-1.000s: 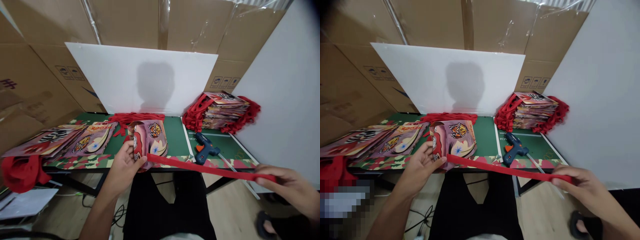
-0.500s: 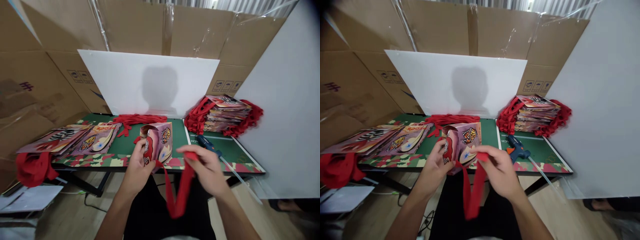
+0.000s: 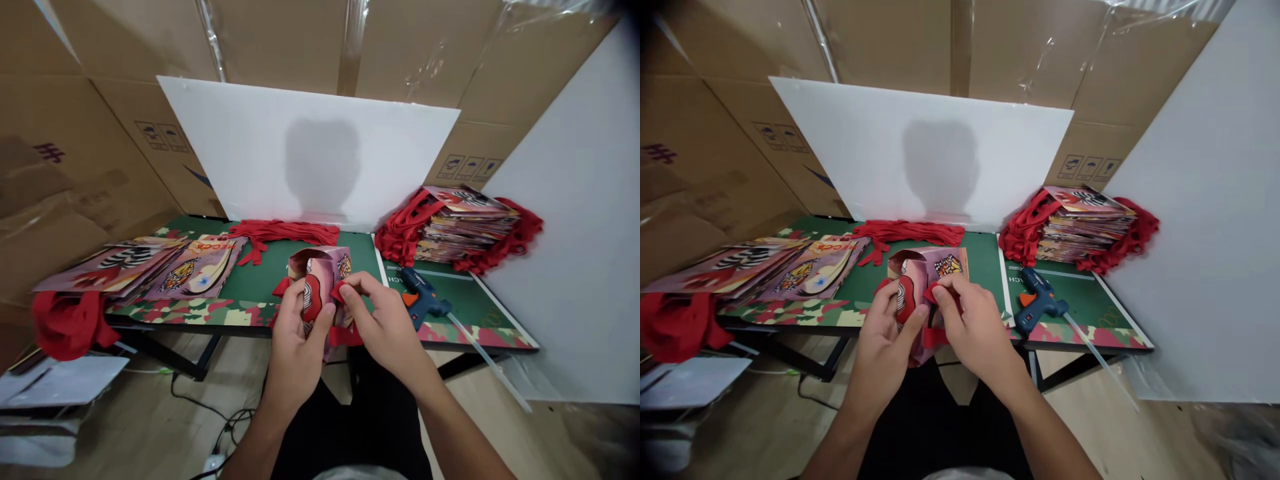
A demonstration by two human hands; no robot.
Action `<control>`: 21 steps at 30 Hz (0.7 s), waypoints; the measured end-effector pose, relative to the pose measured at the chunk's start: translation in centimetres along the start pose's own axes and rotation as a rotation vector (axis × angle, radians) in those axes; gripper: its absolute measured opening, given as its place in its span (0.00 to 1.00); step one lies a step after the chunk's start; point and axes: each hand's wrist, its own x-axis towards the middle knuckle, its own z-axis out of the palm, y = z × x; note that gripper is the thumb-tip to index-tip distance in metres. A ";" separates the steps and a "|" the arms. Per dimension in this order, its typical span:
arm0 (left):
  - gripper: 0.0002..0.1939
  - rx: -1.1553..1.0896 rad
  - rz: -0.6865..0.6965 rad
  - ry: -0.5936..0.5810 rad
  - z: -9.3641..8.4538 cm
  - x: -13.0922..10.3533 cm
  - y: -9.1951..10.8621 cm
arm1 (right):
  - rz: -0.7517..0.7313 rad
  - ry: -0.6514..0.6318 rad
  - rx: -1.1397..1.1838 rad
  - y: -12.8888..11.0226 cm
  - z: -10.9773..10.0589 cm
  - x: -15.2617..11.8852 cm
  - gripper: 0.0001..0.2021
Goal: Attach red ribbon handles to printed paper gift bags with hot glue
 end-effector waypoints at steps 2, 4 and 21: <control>0.21 0.050 0.016 0.027 0.4 -0.5 0.0 | -0.063 0.073 -0.142 -0.6 -0.3 -0.2 0.11; 0.20 0.116 0.039 0.057 0.6 -0.9 0.1 | -0.105 0.118 -0.213 -1.0 -0.4 -0.3 0.09; 0.16 0.351 0.141 0.136 0.3 -2.6 0.3 | -0.112 0.146 -0.269 -2.4 -0.2 -0.9 0.08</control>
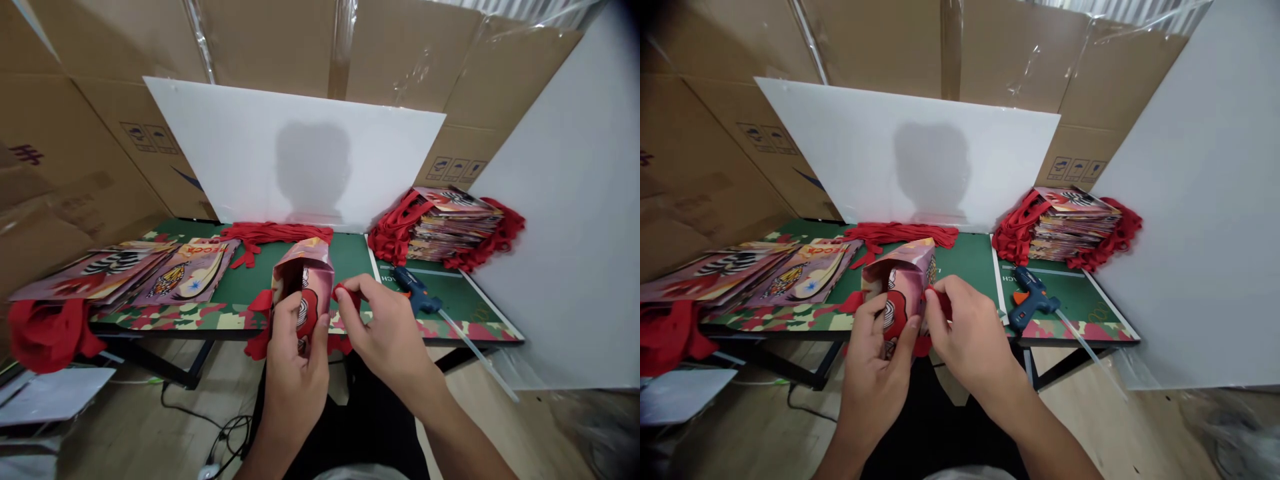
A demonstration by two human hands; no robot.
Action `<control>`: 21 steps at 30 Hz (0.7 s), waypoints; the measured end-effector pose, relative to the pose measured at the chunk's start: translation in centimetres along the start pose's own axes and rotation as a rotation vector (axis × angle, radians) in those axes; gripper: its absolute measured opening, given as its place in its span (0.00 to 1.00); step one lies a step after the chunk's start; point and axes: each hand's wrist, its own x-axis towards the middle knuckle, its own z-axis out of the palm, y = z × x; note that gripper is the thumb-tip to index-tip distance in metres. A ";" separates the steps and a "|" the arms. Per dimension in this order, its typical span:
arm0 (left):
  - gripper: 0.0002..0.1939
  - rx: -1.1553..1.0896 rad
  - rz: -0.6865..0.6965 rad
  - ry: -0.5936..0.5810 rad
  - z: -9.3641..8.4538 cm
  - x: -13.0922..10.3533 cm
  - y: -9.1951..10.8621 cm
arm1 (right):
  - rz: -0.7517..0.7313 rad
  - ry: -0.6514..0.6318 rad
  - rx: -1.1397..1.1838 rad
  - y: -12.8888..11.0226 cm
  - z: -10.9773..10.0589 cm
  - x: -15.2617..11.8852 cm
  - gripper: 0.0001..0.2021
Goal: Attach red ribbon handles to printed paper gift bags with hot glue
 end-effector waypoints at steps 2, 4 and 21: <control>0.17 -0.002 -0.009 -0.012 0.0 0.0 0.0 | -0.004 0.011 -0.023 0.1 0.1 -0.1 0.07; 0.17 -0.003 -0.014 -0.024 0.0 0.0 0.0 | -0.012 0.031 -0.058 0.1 0.3 -0.3 0.07; 0.14 0.177 0.121 0.037 0.5 -0.4 -0.4 | 0.076 -0.013 0.073 -0.4 -0.1 -0.2 0.10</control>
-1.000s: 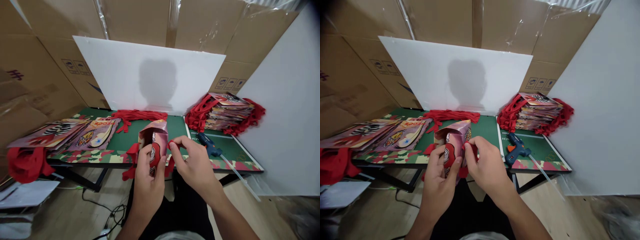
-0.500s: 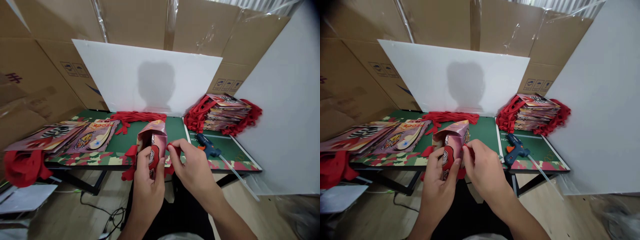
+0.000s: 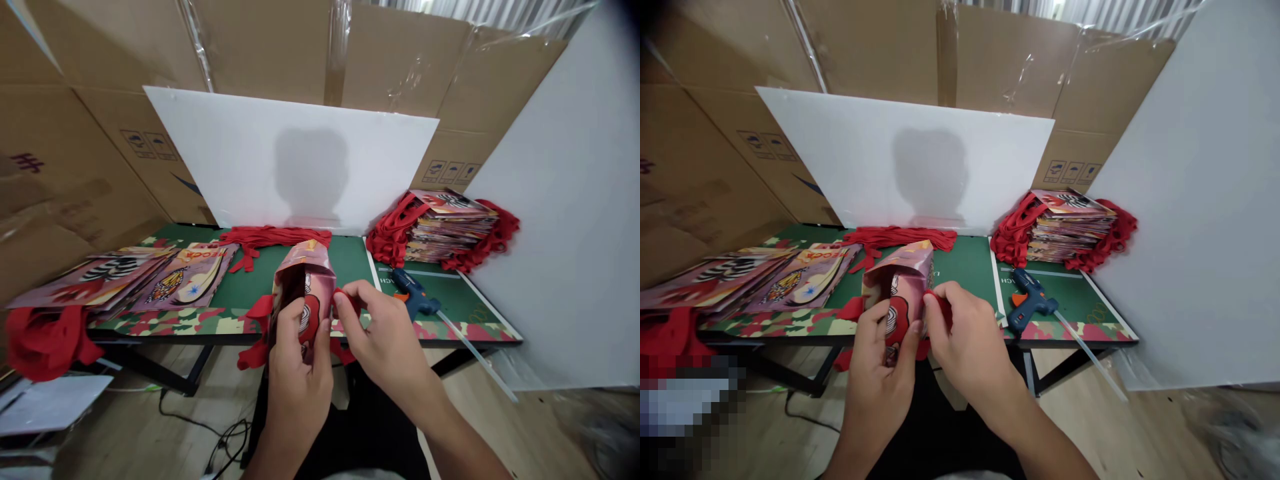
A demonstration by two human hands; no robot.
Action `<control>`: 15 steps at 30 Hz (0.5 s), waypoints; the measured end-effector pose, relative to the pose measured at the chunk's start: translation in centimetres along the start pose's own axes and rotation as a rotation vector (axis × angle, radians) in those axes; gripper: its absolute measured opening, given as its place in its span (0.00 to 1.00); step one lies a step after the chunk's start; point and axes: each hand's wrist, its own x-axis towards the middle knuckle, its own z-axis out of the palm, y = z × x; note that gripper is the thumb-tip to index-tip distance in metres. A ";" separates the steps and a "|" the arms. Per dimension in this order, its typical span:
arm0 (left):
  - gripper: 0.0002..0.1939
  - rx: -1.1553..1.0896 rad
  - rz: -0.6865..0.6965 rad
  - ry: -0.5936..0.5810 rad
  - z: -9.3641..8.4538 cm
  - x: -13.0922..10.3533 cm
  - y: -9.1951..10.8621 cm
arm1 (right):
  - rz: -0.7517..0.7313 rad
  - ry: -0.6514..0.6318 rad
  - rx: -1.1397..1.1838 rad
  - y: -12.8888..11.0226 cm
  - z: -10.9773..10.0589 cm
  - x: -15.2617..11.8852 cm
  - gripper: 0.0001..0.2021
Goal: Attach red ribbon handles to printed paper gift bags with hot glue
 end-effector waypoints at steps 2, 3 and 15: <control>0.13 -0.005 0.006 0.003 0.0 0.1 0.1 | 0.006 -0.018 0.028 0.1 0.0 -0.2 0.09; 0.13 -0.013 0.001 0.004 0.0 0.1 0.1 | 0.013 -0.031 0.053 0.2 0.1 -0.3 0.09; 0.14 0.015 0.024 0.013 0.3 -0.3 0.1 | 0.132 -0.069 0.042 -0.2 0.2 -0.2 0.07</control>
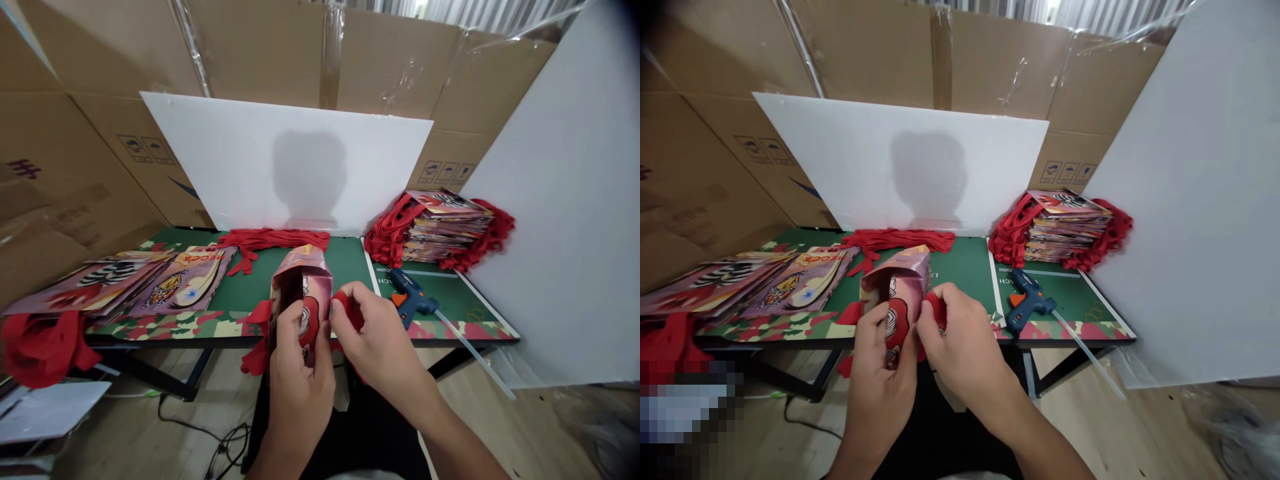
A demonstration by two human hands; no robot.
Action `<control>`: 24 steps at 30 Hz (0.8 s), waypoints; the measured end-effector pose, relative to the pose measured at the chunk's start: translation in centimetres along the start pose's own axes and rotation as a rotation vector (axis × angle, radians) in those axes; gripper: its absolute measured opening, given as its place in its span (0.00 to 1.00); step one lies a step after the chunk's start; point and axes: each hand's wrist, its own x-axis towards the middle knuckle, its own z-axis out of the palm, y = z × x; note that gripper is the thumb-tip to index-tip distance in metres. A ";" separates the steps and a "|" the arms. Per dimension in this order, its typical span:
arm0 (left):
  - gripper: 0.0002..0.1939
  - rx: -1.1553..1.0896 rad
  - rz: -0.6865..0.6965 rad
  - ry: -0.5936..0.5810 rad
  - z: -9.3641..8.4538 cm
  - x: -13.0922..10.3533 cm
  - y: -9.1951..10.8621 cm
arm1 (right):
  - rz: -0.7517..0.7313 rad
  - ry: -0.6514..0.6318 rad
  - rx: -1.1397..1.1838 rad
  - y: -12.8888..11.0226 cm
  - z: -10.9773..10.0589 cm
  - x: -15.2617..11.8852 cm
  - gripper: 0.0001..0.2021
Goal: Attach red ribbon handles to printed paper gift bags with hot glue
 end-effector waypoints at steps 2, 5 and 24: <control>0.15 0.027 0.031 -0.002 0.0 -0.1 -0.1 | 0.019 0.009 -0.052 -0.3 0.0 0.1 0.07; 0.15 0.091 0.095 0.008 -0.1 0.0 0.0 | 0.011 -0.024 -0.082 -0.6 -0.5 0.1 0.09; 0.14 0.158 0.126 0.020 -0.3 0.5 0.3 | 0.117 -0.138 0.409 0.9 -1.6 0.9 0.12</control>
